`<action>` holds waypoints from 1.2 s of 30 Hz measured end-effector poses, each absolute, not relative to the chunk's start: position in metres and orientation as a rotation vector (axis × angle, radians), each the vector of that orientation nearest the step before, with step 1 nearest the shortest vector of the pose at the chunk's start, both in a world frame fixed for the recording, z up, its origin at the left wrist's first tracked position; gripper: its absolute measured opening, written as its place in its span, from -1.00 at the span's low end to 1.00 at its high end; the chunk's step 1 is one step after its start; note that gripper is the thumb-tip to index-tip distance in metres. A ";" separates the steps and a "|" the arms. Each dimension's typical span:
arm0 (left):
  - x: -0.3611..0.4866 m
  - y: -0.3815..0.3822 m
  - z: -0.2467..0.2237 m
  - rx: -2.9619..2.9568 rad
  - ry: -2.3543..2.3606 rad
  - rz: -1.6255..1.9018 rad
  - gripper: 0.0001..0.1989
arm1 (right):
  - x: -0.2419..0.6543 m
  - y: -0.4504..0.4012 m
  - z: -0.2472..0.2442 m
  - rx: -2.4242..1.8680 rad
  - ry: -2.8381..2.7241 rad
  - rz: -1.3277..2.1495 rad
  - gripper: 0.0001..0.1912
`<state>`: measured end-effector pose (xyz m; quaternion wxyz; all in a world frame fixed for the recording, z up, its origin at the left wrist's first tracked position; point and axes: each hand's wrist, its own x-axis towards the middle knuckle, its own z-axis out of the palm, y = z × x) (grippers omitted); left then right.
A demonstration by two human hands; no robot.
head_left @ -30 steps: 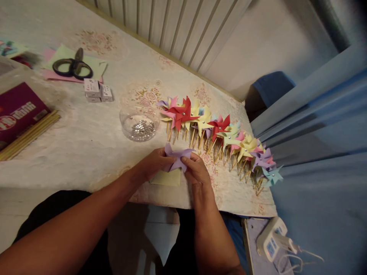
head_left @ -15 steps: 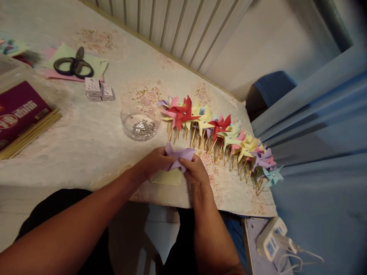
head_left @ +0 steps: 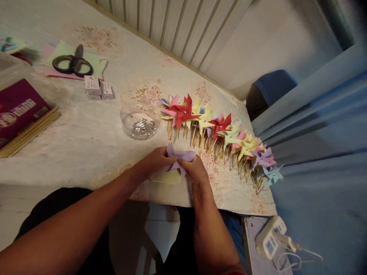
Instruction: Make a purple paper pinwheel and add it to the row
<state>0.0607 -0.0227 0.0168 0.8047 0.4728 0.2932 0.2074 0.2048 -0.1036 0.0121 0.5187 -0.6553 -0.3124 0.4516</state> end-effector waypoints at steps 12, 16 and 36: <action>0.066 -0.028 0.009 0.573 0.452 0.579 -0.71 | 0.184 -0.088 0.012 -1.207 -0.348 0.932 -0.71; 0.072 -0.038 0.005 0.633 0.468 0.650 -0.70 | 0.175 -0.085 0.012 -1.200 -0.269 0.833 -0.74; 0.076 -0.047 0.010 0.619 0.600 0.770 -0.85 | 0.146 -0.083 0.004 -1.251 -0.300 0.793 -0.77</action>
